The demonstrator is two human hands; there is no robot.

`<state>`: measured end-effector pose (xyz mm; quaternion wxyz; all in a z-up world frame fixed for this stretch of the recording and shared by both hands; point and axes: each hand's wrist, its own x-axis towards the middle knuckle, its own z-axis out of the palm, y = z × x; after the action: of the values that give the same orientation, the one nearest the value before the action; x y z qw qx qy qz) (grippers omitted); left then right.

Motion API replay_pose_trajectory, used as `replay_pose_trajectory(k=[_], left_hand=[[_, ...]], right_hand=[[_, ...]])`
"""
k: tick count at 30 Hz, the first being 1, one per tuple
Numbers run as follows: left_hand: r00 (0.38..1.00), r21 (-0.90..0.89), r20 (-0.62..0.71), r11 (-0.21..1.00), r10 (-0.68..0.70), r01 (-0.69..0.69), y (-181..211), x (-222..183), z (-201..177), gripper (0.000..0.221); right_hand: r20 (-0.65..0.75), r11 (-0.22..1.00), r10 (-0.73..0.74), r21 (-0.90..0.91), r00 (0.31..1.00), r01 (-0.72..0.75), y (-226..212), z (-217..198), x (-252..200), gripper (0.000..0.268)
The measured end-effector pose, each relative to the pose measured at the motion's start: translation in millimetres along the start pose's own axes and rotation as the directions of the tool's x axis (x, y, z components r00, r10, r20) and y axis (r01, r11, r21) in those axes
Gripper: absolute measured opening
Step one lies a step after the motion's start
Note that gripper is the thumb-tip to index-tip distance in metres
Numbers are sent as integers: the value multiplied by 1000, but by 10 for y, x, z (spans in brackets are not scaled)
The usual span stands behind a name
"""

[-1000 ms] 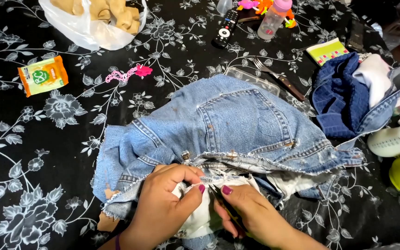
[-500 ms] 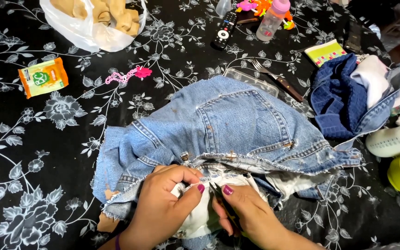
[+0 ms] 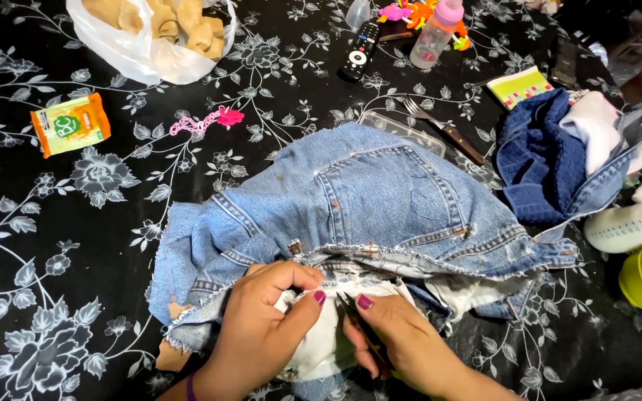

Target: Using small scissors to trim and remove loose threads from the frayed hem of denim shorts.

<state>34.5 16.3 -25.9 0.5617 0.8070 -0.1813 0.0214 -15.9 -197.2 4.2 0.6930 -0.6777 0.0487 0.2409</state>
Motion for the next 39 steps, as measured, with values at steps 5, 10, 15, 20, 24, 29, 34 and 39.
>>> replay_pose_trajectory(k=[5,10,15,20,24,29,34,39], left_hand=[[999,-17,5,999,34,-33,13,13,5,5],[998,-29,3,998,59,-59,21,19,3,5],[998,-46,9,997,57,-57,39,17,5,3],[1000,-31,7,999,19,-19,44,11,3,4],[996,-32,37,997,-75,76,107,7,-27,9],[997,-48,40,997,-64,66,99,-3,-14,11],[999,-34,45,999,-13,14,77,-3,-2,12],[996,-17,45,997,73,-73,62,-6,16,13]], right_hand=[[2,1000,4,-1,1000,-4,-21,-1,-5,58],[0,1000,7,-5,1000,-7,-13,0,2,59],[-27,999,27,21,999,-27,29,1,8,60],[-48,999,8,54,999,-5,54,37,-8,59],[-110,999,-16,42,994,21,98,116,-28,60],[-115,990,-141,2,983,142,93,190,-44,57],[-127,965,-263,-55,956,258,72,248,-37,57],[-90,924,-381,-6,920,382,86,267,-13,54]])
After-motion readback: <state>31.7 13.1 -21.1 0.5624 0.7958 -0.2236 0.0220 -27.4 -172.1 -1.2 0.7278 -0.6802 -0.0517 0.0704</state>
